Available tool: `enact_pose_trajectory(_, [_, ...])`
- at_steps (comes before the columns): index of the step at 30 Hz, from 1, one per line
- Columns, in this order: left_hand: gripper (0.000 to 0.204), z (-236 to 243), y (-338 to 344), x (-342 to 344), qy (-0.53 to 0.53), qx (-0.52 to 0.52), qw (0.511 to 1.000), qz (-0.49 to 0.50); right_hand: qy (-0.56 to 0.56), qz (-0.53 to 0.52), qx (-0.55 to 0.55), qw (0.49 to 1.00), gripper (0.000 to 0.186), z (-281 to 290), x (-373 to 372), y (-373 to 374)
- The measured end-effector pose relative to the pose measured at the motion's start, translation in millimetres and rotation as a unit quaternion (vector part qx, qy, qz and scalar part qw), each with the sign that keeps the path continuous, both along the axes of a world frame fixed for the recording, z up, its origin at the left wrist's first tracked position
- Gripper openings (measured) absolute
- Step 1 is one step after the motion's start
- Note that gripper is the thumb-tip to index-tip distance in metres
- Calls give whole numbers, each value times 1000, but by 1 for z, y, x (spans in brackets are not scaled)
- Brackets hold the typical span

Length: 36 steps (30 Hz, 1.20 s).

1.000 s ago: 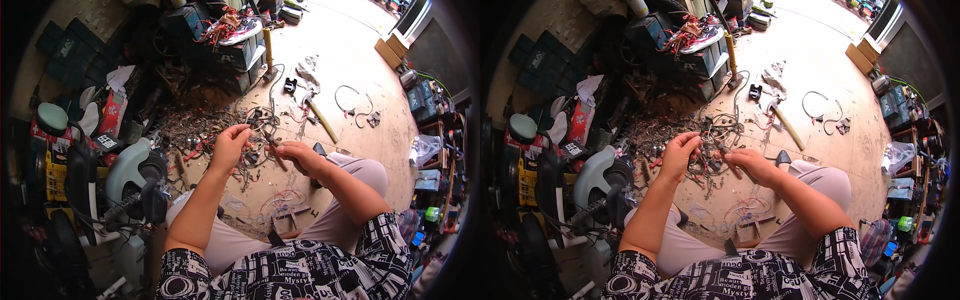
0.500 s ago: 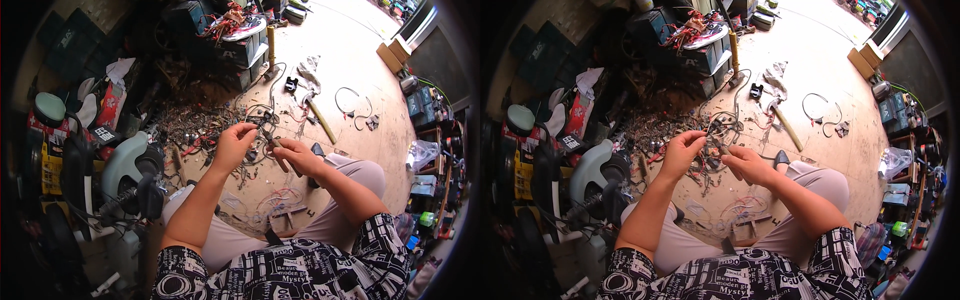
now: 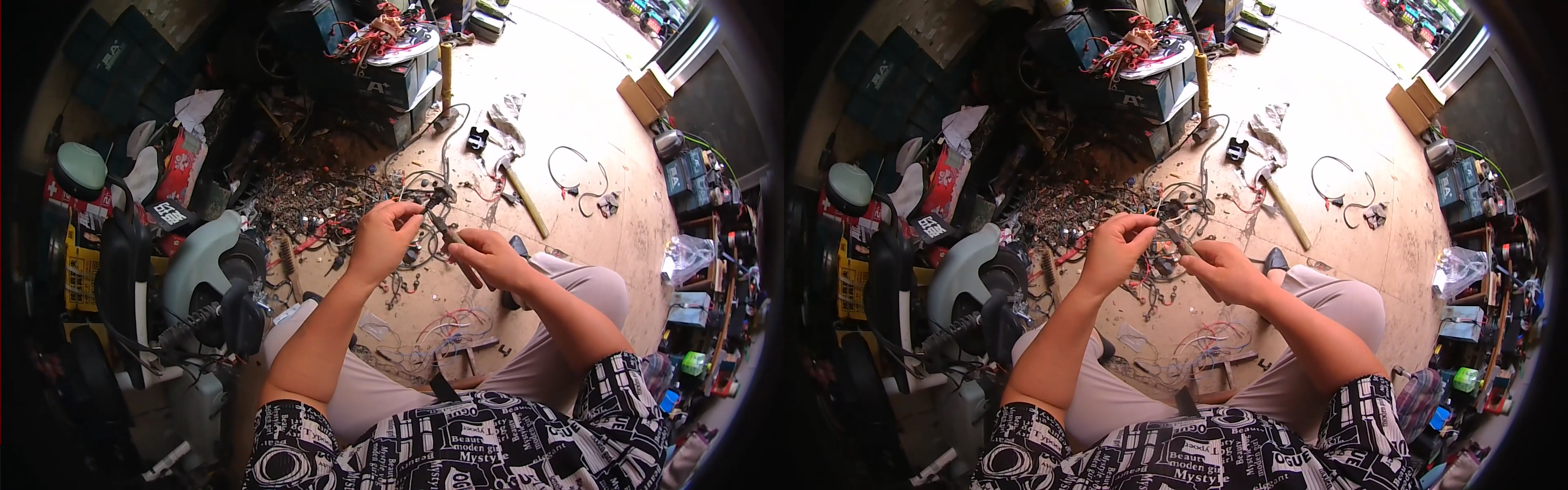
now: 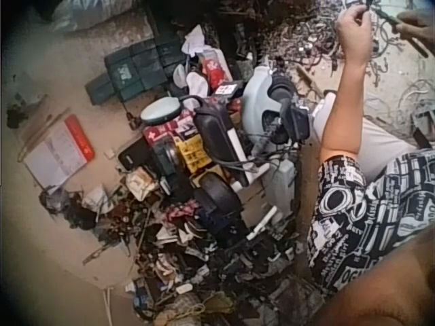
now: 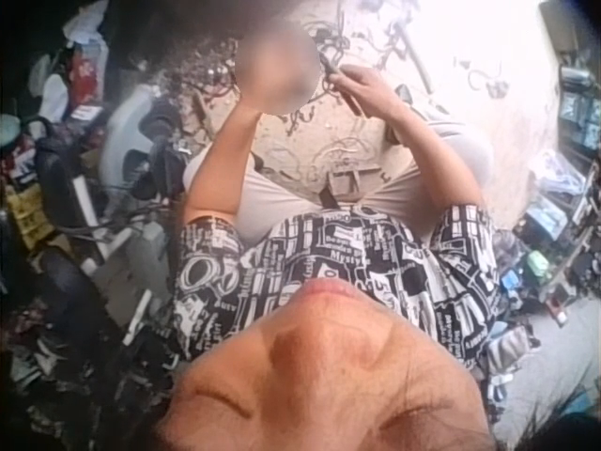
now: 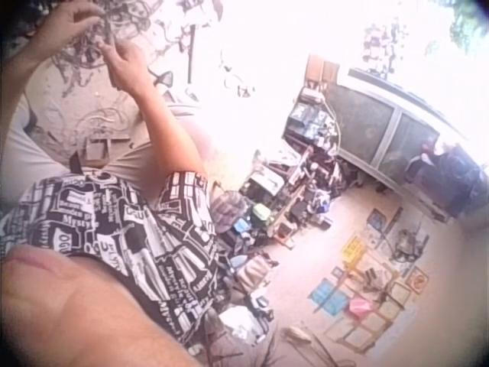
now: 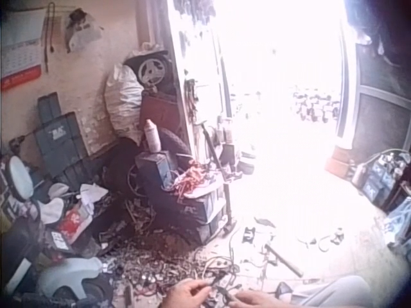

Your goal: The person repairs motorcycle wiring by hand and with pliers, stripping and connecting various wires while sitting on the ground.

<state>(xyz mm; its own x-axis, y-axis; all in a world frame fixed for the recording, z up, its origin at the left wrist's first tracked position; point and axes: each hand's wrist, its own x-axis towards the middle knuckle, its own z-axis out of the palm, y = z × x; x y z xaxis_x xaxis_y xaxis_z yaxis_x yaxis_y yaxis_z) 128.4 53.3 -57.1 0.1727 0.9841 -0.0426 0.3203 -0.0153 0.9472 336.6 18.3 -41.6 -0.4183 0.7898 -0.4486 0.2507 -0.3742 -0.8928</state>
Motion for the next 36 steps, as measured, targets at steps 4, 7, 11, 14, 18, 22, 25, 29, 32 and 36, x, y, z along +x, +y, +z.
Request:
enact_pose_trajectory(4, [16,-2,0,3,22,19,1000,3,-25,1,30,999,34,-2,3,2])
enact_pose_trajectory(7, [15,-7,1,1,6,36,999,27,-72,14,66,995,36,-5,0,5])
enact_pose_trajectory(11, [14,-9,0,2,73,110,991,18,-112,-22,80,990,35,-14,-1,1])
enact_pose_trajectory(14, [13,-3,-3,9,75,102,992,18,-43,-55,-12,997,35,-12,2,-1])
enact_pose_trajectory(18, [11,-5,-11,7,69,101,992,32,-14,-81,-18,996,31,-25,-5,-8])
enact_pose_trajectory(22, [11,-6,-15,6,65,93,993,27,-109,-48,93,989,31,-31,-1,-7])
enact_pose_trajectory(25, [12,-9,-14,10,66,96,993,23,-160,-17,99,982,33,-33,2,-3])
enact_pose_trajectory(29, [15,1,-12,23,64,107,992,6,-175,-24,59,982,35,-39,12,-2])
enact_pose_trajectory(32, [14,-2,-10,30,40,125,991,-5,-104,-26,45,993,28,-42,17,-4])
enact_pose_trajectory(36, [12,-11,-9,33,17,97,995,6,-46,-36,-11,998,34,-54,12,-4])
